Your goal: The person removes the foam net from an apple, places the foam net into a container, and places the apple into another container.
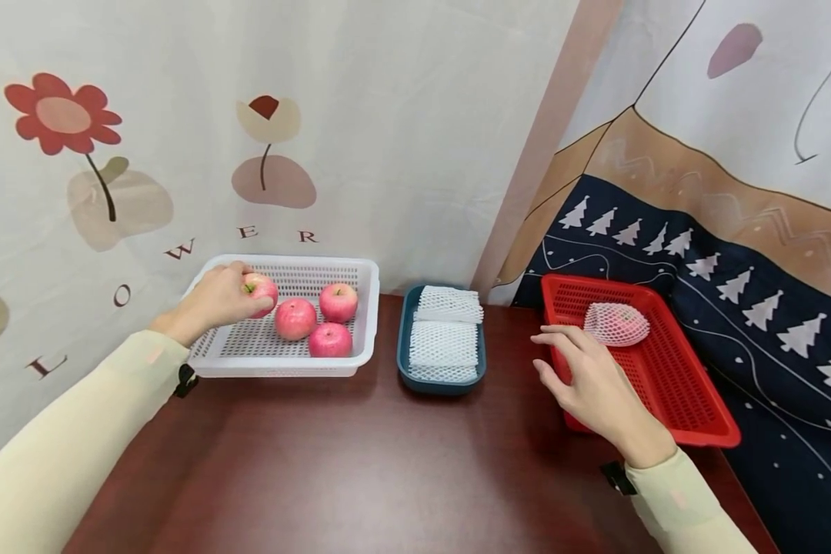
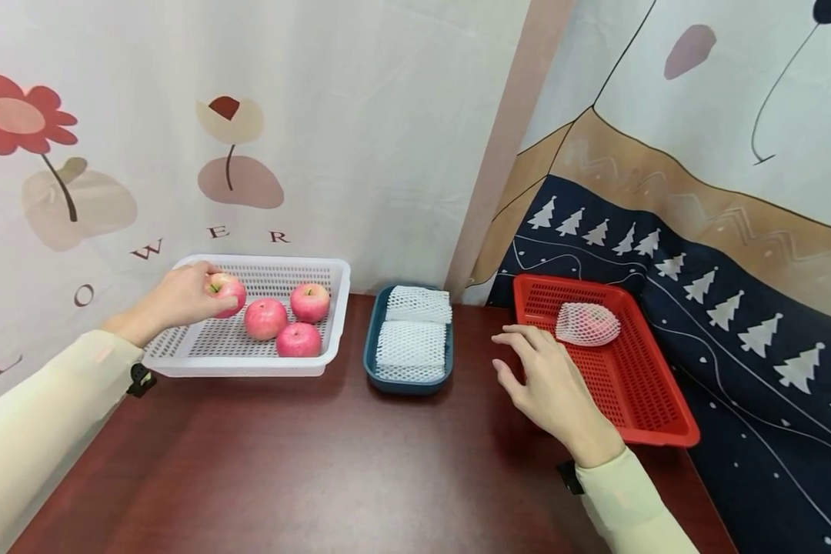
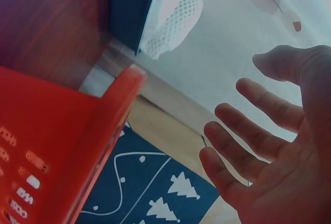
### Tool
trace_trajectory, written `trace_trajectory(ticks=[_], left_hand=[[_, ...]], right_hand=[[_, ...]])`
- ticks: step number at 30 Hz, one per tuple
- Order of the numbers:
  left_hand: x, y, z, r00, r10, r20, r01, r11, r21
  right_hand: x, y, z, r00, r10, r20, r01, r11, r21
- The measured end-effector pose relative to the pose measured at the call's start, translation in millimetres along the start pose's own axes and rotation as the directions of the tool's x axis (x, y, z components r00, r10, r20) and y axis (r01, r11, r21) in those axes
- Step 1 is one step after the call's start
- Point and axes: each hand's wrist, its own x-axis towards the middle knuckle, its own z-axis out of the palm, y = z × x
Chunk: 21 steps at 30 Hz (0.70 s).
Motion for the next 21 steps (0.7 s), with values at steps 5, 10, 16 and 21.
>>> trace_trajectory(ticks=[5, 10, 16, 21], left_hand=[[10.5, -7.1, -1.1, 0.999, 0.019, 0.041, -0.021, 0.999, 0.029], [14.3, -8.5, -2.7, 0.996, 0.018, 0.089, -0.022, 0.999, 0.046], [22.2, -9.8, 0.2, 0.987, 0.011, 0.162, -0.026, 0.996, 0.085], [28.7, -13.8, 3.0, 0.963, -0.014, 0.270, -0.010, 0.996, 0.086]], right_hand=[[-0.1, 5, -3, 1.000, 0.003, -0.009, -0.003, 1.000, -0.001], [-0.1, 11, -8, 1.000, 0.008, -0.022, -0.008, 1.000, -0.008], [0.1, 19, -17, 0.999, 0.041, -0.019, -0.042, 0.999, -0.032], [1.7, 28, -24, 0.997, 0.083, 0.004, -0.083, 0.996, -0.039]])
